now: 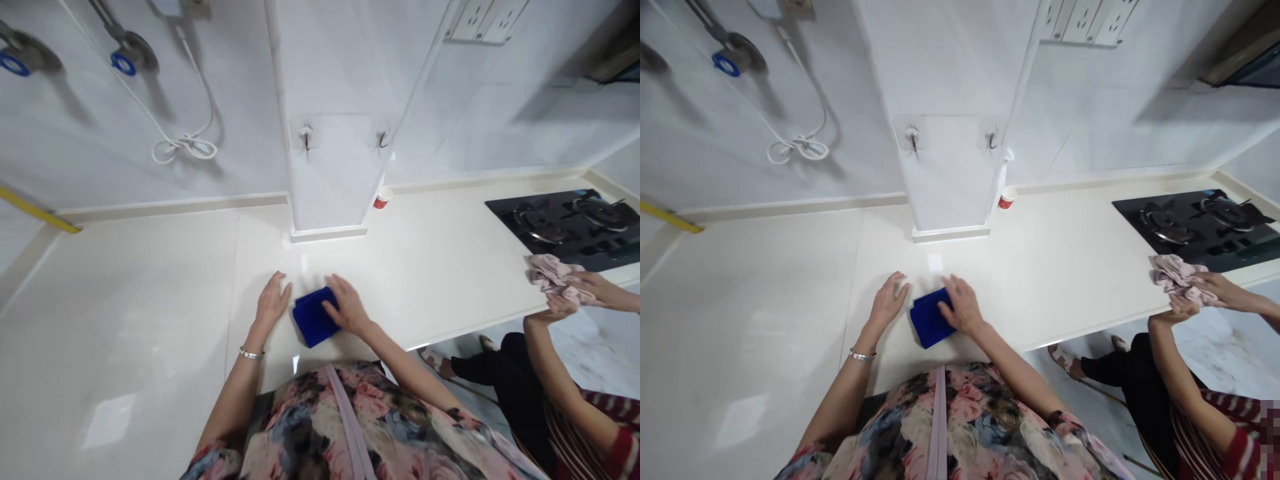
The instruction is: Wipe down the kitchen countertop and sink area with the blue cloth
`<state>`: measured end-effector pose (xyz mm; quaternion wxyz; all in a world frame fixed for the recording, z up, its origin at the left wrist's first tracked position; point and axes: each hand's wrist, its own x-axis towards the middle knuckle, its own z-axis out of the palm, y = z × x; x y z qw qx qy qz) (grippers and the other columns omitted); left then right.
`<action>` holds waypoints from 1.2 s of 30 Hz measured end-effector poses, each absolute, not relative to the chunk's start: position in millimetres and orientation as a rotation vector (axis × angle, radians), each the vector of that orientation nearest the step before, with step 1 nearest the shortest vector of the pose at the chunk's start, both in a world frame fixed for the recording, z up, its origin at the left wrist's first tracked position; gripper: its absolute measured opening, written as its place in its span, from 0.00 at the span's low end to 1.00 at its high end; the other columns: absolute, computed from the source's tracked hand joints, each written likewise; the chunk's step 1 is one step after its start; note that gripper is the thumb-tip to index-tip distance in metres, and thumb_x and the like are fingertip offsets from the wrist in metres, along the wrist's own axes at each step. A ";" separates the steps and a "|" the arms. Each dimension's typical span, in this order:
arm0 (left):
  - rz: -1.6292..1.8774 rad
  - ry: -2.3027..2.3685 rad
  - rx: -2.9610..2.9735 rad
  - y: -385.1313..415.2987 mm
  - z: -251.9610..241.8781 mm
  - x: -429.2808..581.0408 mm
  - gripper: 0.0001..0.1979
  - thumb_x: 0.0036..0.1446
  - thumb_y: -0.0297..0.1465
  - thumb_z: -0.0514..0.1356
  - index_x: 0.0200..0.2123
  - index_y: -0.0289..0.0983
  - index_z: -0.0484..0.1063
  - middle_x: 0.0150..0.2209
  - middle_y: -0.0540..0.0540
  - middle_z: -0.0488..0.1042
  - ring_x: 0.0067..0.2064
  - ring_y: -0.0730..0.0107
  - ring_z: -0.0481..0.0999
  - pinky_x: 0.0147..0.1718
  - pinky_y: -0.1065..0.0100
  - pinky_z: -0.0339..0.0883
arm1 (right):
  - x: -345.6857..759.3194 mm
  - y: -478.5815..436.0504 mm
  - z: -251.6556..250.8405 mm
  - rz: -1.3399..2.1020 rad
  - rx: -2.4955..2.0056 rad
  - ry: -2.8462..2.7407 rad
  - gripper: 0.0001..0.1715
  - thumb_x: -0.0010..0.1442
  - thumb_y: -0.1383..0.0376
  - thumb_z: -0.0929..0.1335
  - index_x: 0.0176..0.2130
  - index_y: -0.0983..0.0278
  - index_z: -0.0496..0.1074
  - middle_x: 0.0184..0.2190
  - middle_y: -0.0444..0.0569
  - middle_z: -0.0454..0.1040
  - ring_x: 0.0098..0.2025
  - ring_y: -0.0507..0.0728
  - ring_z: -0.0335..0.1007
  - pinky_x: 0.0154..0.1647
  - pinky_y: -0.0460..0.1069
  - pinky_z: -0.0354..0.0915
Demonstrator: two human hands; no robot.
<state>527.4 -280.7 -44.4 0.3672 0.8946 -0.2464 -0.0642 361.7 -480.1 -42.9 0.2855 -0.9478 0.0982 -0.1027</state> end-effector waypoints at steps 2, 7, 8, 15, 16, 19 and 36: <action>-0.128 -0.608 2.390 -279.7 -48.6 552.6 0.25 0.68 0.39 0.55 0.63 0.33 0.68 0.69 0.28 0.67 0.73 0.47 0.64 0.72 0.46 0.59 | 372.1 -453.2 -45.5 -0.081 -2.653 0.090 0.37 0.70 0.50 0.66 0.73 0.52 0.61 0.75 0.53 0.59 0.76 0.76 0.48 0.74 0.80 0.45; -0.119 -0.543 2.618 -286.4 -44.4 611.9 0.33 0.69 0.41 0.53 0.70 0.26 0.63 0.75 0.22 0.54 0.78 0.37 0.46 0.74 0.38 0.45 | 369.6 -448.7 -61.9 -0.120 -2.698 0.022 0.31 0.73 0.49 0.64 0.70 0.50 0.66 0.74 0.49 0.62 0.77 0.73 0.46 0.76 0.78 0.36; -0.109 -0.517 2.643 -288.5 -43.4 622.1 0.34 0.69 0.41 0.52 0.71 0.25 0.61 0.75 0.21 0.52 0.79 0.36 0.45 0.74 0.37 0.44 | 365.5 -463.2 -65.5 -0.154 -2.697 0.078 0.30 0.73 0.50 0.65 0.69 0.50 0.67 0.73 0.49 0.64 0.76 0.71 0.48 0.76 0.76 0.38; -0.092 -0.283 2.736 -307.8 -55.5 650.0 0.39 0.70 0.43 0.44 0.74 0.23 0.53 0.77 0.19 0.43 0.79 0.30 0.38 0.73 0.32 0.37 | 320.7 -629.4 -83.3 -0.508 -2.614 1.056 0.24 0.70 0.54 0.65 0.61 0.54 0.76 0.65 0.54 0.73 0.70 0.72 0.58 0.71 0.77 0.47; -0.043 -0.292 2.745 -309.9 -58.6 648.1 0.39 0.70 0.43 0.43 0.74 0.23 0.53 0.77 0.19 0.43 0.79 0.29 0.38 0.73 0.31 0.37 | 317.2 -649.9 -82.8 -0.559 -2.579 1.195 0.24 0.70 0.54 0.64 0.61 0.56 0.76 0.65 0.56 0.73 0.70 0.72 0.58 0.70 0.78 0.47; 0.090 -0.349 2.758 -312.8 -65.6 641.9 0.39 0.70 0.44 0.41 0.74 0.22 0.53 0.76 0.16 0.45 0.78 0.27 0.38 0.72 0.29 0.38 | 327.1 -689.6 -74.8 -0.615 -2.430 1.562 0.27 0.70 0.55 0.63 0.61 0.60 0.75 0.66 0.63 0.70 0.70 0.76 0.55 0.66 0.81 0.50; 0.145 -0.355 2.769 -317.8 -56.0 635.5 0.39 0.70 0.43 0.42 0.73 0.20 0.54 0.76 0.16 0.46 0.78 0.27 0.41 0.71 0.28 0.40 | 539.2 -455.6 -56.3 -0.082 -2.719 0.398 0.43 0.71 0.49 0.62 0.75 0.68 0.57 0.77 0.63 0.53 0.78 0.79 0.39 0.74 0.82 0.32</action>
